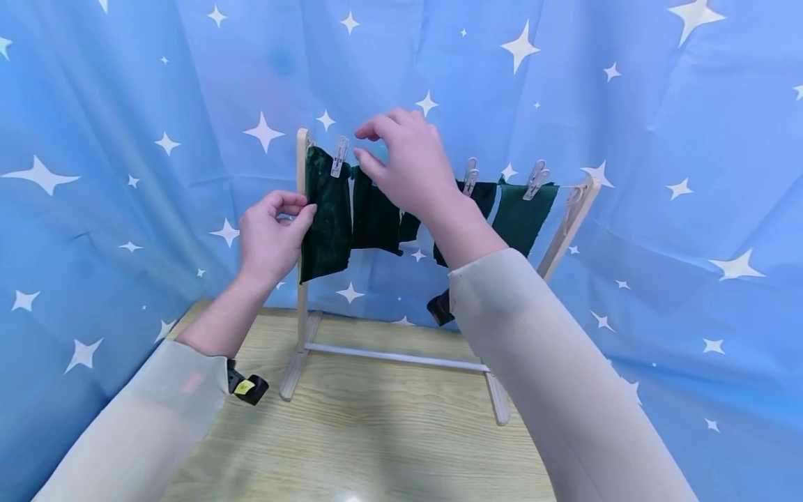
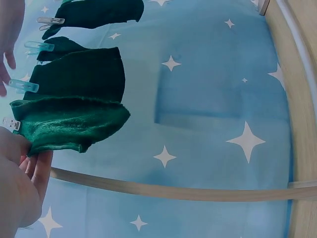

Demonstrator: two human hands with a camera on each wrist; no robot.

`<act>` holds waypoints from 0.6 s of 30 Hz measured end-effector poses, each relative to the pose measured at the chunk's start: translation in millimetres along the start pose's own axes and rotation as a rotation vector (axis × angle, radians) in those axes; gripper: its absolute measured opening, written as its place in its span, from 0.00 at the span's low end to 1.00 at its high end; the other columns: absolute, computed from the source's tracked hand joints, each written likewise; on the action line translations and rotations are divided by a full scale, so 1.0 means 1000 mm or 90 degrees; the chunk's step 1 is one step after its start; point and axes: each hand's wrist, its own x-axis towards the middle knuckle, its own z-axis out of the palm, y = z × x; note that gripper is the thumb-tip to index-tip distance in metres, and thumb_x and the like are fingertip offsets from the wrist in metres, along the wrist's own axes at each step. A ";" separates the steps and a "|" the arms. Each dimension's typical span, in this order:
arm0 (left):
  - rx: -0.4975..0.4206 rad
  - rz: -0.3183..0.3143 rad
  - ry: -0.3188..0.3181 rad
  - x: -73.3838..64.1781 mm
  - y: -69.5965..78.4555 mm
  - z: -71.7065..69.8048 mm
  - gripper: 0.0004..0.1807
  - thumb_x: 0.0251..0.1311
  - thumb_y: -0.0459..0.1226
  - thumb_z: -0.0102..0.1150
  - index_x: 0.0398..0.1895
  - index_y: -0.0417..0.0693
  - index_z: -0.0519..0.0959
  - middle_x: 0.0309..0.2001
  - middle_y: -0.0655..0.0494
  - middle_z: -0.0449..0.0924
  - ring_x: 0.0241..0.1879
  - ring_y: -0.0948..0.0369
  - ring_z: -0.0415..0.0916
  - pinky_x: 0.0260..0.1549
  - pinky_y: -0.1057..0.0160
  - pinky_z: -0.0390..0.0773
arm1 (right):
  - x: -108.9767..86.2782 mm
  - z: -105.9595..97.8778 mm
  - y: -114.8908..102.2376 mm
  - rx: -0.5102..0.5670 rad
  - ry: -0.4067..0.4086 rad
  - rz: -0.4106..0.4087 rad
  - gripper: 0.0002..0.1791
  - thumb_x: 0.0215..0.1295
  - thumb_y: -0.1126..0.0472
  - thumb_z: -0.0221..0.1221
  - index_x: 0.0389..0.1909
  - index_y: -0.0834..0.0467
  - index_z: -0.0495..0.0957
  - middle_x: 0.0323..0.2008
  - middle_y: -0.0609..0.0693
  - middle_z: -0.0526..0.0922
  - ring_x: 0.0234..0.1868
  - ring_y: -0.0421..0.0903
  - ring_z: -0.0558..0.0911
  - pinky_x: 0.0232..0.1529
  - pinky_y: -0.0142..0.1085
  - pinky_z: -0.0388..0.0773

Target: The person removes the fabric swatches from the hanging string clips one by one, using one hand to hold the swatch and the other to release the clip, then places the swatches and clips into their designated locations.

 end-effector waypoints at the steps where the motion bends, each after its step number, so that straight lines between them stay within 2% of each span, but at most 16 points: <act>1: -0.001 0.000 0.001 0.000 0.000 0.000 0.17 0.79 0.45 0.65 0.56 0.41 0.87 0.50 0.44 0.90 0.33 0.74 0.81 0.38 0.76 0.80 | 0.002 0.002 -0.002 -0.015 -0.009 0.008 0.21 0.85 0.47 0.58 0.70 0.50 0.83 0.68 0.50 0.83 0.72 0.51 0.74 0.76 0.49 0.68; 7: 0.001 0.003 0.003 0.003 -0.001 -0.002 0.17 0.79 0.45 0.65 0.56 0.40 0.87 0.50 0.44 0.90 0.34 0.76 0.81 0.39 0.77 0.80 | 0.012 0.012 -0.012 -0.089 -0.095 0.046 0.30 0.87 0.39 0.51 0.84 0.37 0.67 0.80 0.44 0.71 0.80 0.50 0.63 0.80 0.52 0.55; 10: 0.005 -0.003 0.003 0.002 -0.002 -0.003 0.17 0.80 0.46 0.65 0.56 0.41 0.87 0.50 0.44 0.90 0.35 0.77 0.81 0.39 0.77 0.80 | 0.013 0.016 -0.016 -0.097 -0.118 0.044 0.32 0.87 0.38 0.50 0.87 0.34 0.61 0.82 0.42 0.69 0.82 0.49 0.60 0.82 0.54 0.51; 13: 0.006 -0.008 -0.002 0.002 -0.001 -0.004 0.17 0.79 0.46 0.65 0.56 0.41 0.87 0.50 0.44 0.90 0.35 0.75 0.82 0.39 0.76 0.80 | 0.013 0.019 -0.018 -0.074 -0.112 0.051 0.30 0.87 0.39 0.50 0.85 0.35 0.65 0.81 0.41 0.70 0.82 0.48 0.60 0.83 0.53 0.50; 18: 0.002 -0.006 -0.005 0.002 0.000 -0.004 0.17 0.79 0.46 0.65 0.56 0.42 0.87 0.50 0.44 0.90 0.35 0.74 0.82 0.39 0.76 0.80 | 0.012 0.018 -0.021 -0.010 -0.087 0.082 0.22 0.87 0.42 0.53 0.75 0.37 0.77 0.77 0.39 0.76 0.80 0.45 0.62 0.83 0.50 0.49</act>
